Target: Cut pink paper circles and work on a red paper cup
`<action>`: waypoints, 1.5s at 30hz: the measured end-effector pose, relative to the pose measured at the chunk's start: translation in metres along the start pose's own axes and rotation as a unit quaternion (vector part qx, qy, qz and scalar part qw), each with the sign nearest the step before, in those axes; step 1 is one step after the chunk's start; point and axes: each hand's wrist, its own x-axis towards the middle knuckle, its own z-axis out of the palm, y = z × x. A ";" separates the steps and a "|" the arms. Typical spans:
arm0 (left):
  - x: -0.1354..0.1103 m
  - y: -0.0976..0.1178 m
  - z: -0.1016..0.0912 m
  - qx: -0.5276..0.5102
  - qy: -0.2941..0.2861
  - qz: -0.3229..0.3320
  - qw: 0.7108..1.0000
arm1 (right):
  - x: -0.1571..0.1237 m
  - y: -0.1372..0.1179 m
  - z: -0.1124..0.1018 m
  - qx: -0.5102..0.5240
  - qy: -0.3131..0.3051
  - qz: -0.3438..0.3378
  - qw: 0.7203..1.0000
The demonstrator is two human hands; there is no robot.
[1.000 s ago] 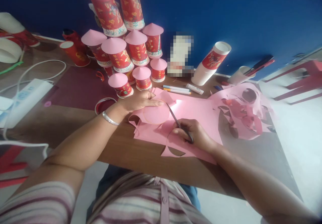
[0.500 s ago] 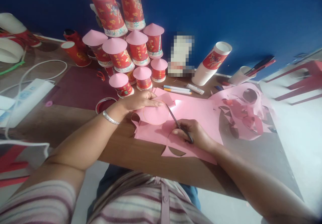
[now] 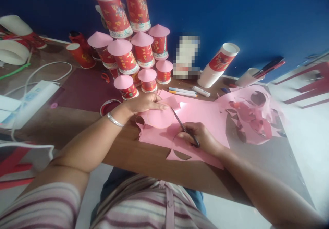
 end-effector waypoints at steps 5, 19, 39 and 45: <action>0.002 -0.005 -0.003 0.017 -0.004 0.000 1.000 | 0.000 -0.001 0.001 0.000 0.003 0.004 1.000; 0.003 -0.005 -0.001 0.040 -0.004 0.028 0.999 | 0.000 -0.003 0.001 0.006 -0.001 0.006 1.000; 0.001 -0.001 -0.001 0.037 -0.032 -0.005 0.999 | -0.001 -0.002 0.002 0.003 -0.011 0.010 1.000; 0.000 0.002 0.001 0.026 -0.038 -0.016 0.999 | -0.002 -0.004 0.002 0.005 -0.012 0.008 1.000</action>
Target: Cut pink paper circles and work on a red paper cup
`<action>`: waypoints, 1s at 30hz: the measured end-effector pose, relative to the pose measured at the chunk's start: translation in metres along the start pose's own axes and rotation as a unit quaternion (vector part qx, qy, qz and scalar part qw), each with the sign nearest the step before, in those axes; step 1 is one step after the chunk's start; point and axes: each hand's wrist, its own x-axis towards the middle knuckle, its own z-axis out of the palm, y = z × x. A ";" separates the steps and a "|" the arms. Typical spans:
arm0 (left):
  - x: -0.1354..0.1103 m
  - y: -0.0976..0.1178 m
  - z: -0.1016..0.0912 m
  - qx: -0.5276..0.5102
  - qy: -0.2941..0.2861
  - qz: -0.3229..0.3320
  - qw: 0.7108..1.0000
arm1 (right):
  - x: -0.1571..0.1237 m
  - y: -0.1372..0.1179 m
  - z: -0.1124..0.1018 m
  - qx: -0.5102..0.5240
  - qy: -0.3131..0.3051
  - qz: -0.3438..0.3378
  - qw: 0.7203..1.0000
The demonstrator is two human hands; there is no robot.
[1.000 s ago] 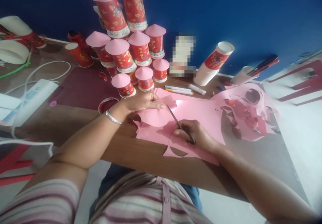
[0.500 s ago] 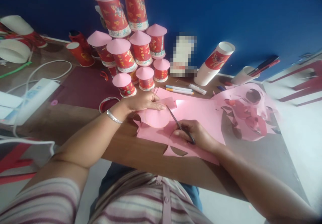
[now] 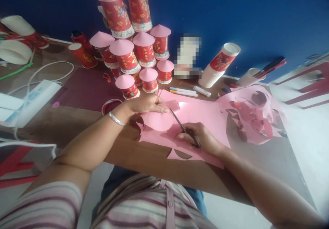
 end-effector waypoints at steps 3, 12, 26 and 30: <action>0.000 0.000 0.000 0.006 0.003 -0.003 1.000 | 0.000 0.000 0.000 0.004 0.000 0.003 1.000; 0.001 -0.003 -0.001 0.016 -0.010 0.010 1.000 | 0.001 0.002 0.001 0.011 -0.011 0.010 1.000; 0.003 -0.008 -0.004 0.058 -0.017 0.017 0.998 | 0.001 -0.002 0.001 0.008 -0.010 0.013 1.000; 0.004 -0.011 -0.005 0.064 -0.016 0.020 0.998 | 0.002 0.001 0.002 0.014 -0.017 0.012 1.000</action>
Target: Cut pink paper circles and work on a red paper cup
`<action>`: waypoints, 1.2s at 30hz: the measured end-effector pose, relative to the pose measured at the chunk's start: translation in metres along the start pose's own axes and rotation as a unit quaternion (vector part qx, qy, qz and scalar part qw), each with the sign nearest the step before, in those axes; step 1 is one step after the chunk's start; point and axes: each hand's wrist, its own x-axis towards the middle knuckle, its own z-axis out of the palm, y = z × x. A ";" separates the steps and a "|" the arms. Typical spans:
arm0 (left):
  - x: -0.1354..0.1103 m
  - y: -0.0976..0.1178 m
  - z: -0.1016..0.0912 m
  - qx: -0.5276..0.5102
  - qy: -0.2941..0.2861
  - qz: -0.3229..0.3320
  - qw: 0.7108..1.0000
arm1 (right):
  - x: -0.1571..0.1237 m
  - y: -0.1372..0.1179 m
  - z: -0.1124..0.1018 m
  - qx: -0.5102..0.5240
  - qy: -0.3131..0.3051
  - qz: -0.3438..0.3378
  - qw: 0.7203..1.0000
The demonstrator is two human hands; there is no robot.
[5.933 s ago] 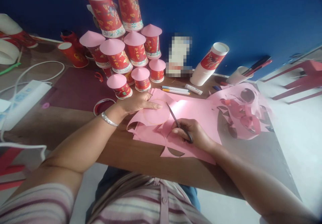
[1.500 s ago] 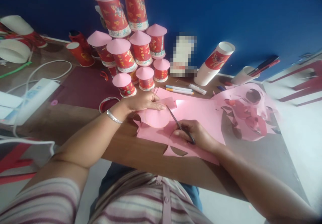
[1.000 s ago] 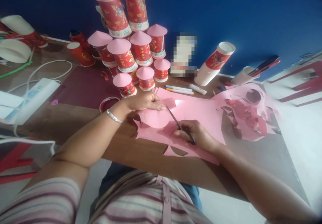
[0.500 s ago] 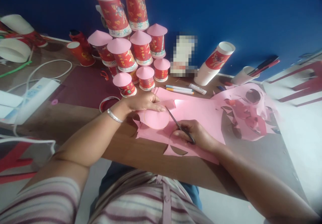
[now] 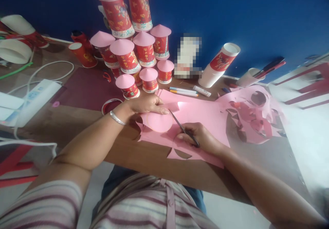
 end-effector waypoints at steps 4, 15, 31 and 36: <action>0.000 0.000 0.001 -0.011 -0.019 -0.004 1.000 | 0.001 0.002 0.001 0.016 -0.005 0.003 1.000; -0.001 0.007 0.003 -0.049 -0.040 -0.025 0.998 | -0.001 -0.004 0.001 0.004 -0.005 0.011 1.000; -0.004 0.007 0.007 -0.168 0.088 0.023 0.982 | 0.000 -0.008 -0.008 -0.034 0.042 -0.016 0.998; 0.001 -0.001 0.008 -0.275 0.146 0.020 0.950 | 0.000 -0.010 -0.013 -0.025 0.069 -0.034 0.997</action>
